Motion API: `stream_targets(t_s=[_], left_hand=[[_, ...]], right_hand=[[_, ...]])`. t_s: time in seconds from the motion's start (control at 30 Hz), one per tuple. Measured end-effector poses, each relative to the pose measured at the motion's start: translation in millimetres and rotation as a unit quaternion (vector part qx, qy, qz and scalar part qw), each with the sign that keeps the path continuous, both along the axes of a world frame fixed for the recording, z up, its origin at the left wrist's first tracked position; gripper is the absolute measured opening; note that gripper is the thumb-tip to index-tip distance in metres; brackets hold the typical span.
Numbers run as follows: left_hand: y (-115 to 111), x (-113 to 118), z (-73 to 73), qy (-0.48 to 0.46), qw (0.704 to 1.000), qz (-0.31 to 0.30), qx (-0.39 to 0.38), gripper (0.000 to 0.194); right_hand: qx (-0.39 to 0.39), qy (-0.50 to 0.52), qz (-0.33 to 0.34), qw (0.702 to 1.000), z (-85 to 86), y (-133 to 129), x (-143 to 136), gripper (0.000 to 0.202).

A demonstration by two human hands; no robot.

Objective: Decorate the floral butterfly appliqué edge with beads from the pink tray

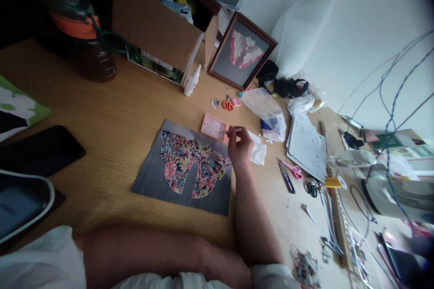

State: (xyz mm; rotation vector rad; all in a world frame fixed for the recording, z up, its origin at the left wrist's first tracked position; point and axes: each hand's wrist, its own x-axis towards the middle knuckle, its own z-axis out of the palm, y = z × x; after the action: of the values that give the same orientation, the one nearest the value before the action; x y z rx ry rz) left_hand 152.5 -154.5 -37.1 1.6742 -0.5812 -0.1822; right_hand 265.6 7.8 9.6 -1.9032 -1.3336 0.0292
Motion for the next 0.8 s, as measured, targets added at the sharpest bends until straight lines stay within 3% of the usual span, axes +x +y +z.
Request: stream_targets(t_s=[0.17,0.3,0.4,0.57,0.7,0.8], left_hand=[[4,-7,5.2,0.069,0.994,-0.017,-0.080,0.021],[7,-14,4.6,0.068,0.989,-0.033,-0.127,0.002],[7,-16,7.8,0.061,0.988,-0.043,-0.136,0.004],[12,-24,22.8,0.080,0.980,-0.082,-0.165,0.012],[19,-28,31.4,0.097,0.980,-0.093,-0.144,0.032],[19,-26,31.7,0.096,0.983,-0.087,-0.128,0.034]], right_hand=[[0.049,0.082,-0.003,0.995,14.1,-20,-5,0.033],[0.078,0.114,0.004,0.990,27.7,-62,-21,0.026],[0.049,0.139,0.006,0.989,31.7,-100,-38,0.024],[-0.008,0.144,0.015,0.989,19.6,-140,-60,0.027],[-0.045,0.137,0.026,0.989,7.4,-151,-65,0.025],[-0.055,0.144,0.040,0.987,3.1,-152,-64,0.023]])
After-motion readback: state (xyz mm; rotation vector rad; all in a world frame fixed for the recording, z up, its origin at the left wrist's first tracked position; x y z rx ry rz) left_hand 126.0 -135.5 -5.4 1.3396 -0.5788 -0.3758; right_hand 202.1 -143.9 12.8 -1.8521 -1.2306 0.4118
